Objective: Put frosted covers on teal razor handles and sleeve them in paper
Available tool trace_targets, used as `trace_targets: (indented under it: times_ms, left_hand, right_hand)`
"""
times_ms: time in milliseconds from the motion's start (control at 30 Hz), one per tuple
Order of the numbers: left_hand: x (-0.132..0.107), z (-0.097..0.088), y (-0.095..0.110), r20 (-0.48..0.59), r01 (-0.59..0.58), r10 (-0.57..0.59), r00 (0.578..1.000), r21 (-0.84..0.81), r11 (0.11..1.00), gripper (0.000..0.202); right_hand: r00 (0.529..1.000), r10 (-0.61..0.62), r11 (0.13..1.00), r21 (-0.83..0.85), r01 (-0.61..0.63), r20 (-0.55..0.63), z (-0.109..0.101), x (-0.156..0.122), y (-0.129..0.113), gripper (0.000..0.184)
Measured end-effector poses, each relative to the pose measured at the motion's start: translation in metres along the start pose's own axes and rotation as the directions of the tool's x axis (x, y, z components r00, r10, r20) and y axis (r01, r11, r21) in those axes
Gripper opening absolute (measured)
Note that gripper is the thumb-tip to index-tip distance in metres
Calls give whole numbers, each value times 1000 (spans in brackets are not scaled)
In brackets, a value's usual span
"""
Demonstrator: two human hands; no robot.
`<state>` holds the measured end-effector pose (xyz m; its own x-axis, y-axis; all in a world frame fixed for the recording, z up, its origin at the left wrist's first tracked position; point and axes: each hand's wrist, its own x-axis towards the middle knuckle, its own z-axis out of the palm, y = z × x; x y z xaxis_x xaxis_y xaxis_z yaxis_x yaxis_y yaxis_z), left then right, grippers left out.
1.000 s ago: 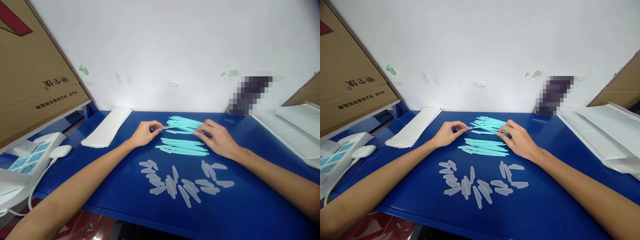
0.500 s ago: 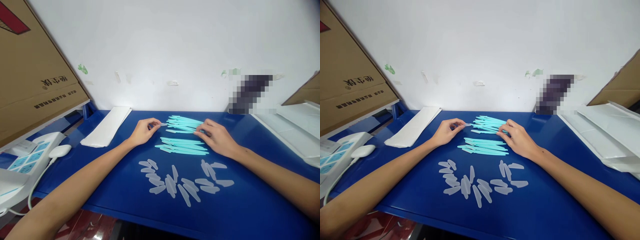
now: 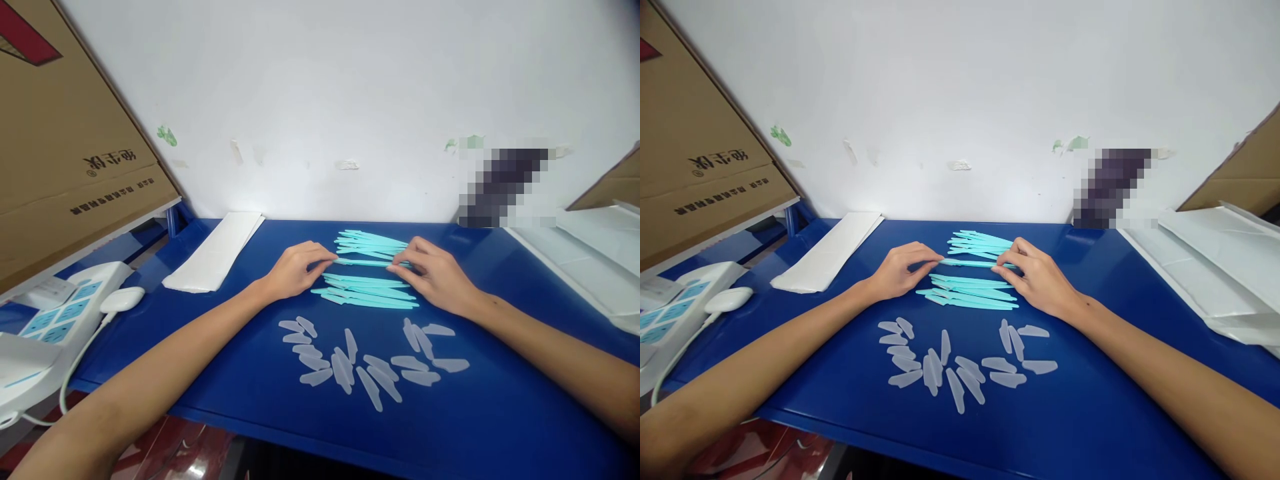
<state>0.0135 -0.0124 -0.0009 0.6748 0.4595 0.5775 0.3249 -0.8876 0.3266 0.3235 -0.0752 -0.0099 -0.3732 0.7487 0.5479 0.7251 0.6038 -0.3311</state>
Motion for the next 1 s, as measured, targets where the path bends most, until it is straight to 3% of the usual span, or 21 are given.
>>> trace_targets:
  times_ms: [133,333,667,800,900,1000]
  left_hand:
    - [0,2,0,56,-59,56,997,48,997,25]
    - [-1,4,3,27,-89,87,996,90,992,25]
    - [3,7,-4,47,149,-152,987,64,987,18]
    - [5,1,7,23,56,-55,998,-10,998,20]
    - [7,-6,30,155,-66,73,985,-54,996,17]
    - [10,-11,54,380,-140,174,909,-116,983,15]
  right_hand:
    - [1000,-28,1000,-3,28,-11,0,-1,0,22]
    - [996,-77,997,-23,76,-40,0,-3,-1,22]
    - [995,62,990,-123,-71,-76,0,-1,-5,22]
    - [997,75,993,-93,-73,13,-1,0,-5,16]
    - [996,4,999,-38,-1,94,-2,2,-6,17]
    - [991,-35,999,7,34,132,-4,3,-8,15]
